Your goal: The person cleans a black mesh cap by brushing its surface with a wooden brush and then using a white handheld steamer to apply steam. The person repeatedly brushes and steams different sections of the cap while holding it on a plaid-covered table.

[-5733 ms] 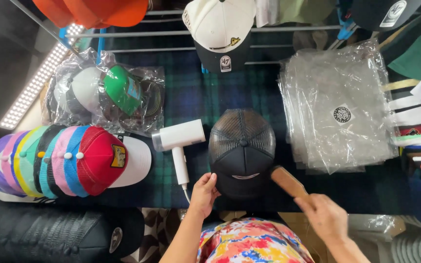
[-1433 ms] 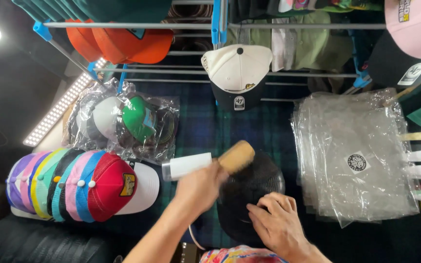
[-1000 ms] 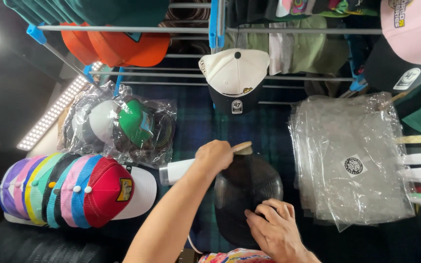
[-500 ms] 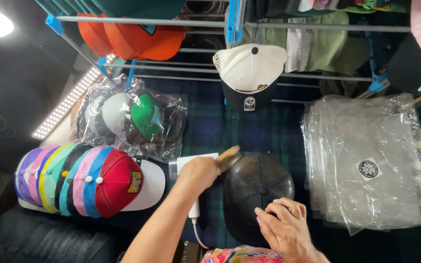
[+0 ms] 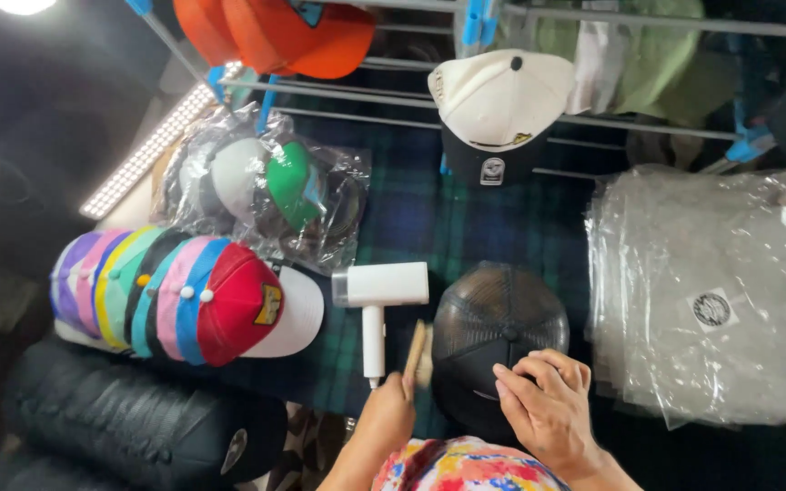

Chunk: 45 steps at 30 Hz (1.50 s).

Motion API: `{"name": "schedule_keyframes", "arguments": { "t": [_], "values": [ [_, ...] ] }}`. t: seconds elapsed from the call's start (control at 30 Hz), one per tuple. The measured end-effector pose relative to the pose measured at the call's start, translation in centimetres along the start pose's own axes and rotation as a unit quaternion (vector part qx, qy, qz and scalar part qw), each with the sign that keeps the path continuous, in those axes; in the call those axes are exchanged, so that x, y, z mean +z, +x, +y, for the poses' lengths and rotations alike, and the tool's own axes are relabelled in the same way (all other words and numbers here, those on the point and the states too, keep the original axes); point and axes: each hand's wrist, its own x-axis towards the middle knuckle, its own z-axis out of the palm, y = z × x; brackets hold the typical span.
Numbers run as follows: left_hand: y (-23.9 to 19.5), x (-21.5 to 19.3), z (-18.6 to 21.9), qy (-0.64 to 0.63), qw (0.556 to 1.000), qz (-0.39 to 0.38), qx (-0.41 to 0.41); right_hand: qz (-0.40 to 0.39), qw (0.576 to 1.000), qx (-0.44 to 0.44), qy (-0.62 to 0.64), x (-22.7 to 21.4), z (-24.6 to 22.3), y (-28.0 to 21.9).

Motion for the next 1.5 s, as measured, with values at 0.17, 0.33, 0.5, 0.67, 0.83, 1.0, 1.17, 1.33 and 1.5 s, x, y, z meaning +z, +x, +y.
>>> {"name": "schedule_keyframes", "arguments": {
  "t": [0.17, 0.33, 0.5, 0.67, 0.83, 1.0, 1.17, 1.33, 1.5],
  "values": [
    [-3.1, 0.9, 2.3, -0.160, 0.981, 0.108, 0.009, -0.007, 1.000, -0.001, -0.020, -0.1, 0.1, 0.3],
    [-2.7, -0.9, 2.4, -0.040, 0.998, 0.049, -0.025, -0.003, 1.000, 0.008, -0.012, 0.1, 0.2, 0.1],
    [-3.9, -0.5, 4.6, -0.072, 0.994, 0.065, 0.041, -0.002, 1.000, 0.009, -0.012, 0.1, -0.1, -0.1],
    [-2.8, -2.0, 2.3, 0.014, 0.997, -0.017, -0.073, -0.007, 1.000, 0.012, -0.010, 0.3, 0.3, -0.1],
    [-5.4, -3.9, 10.3, 0.092, 0.951, 0.140, 0.259, -0.011, 0.999, 0.022, -0.037, 0.3, 0.4, -1.0],
    [2.9, -5.0, 12.7, 0.194, 0.935, 0.084, 0.285, -0.008, 0.999, -0.001, -0.036, 0.1, 0.3, -0.2],
    [6.9, -7.6, 12.0, 0.284, 0.945, 0.069, 0.146, -0.049, 0.998, 0.040, -0.010, -0.4, 0.0, 0.5],
    [-2.1, -3.5, 17.1, -0.251, 0.960, -0.018, 0.123, -0.119, 0.934, 0.257, 0.216, -1.9, -1.4, 3.0],
    [-4.9, 2.1, 15.1, -0.425, 0.898, -0.020, 0.113, -0.126, 0.816, 0.429, 0.367, -2.0, -1.6, 4.7]
  ]
}}
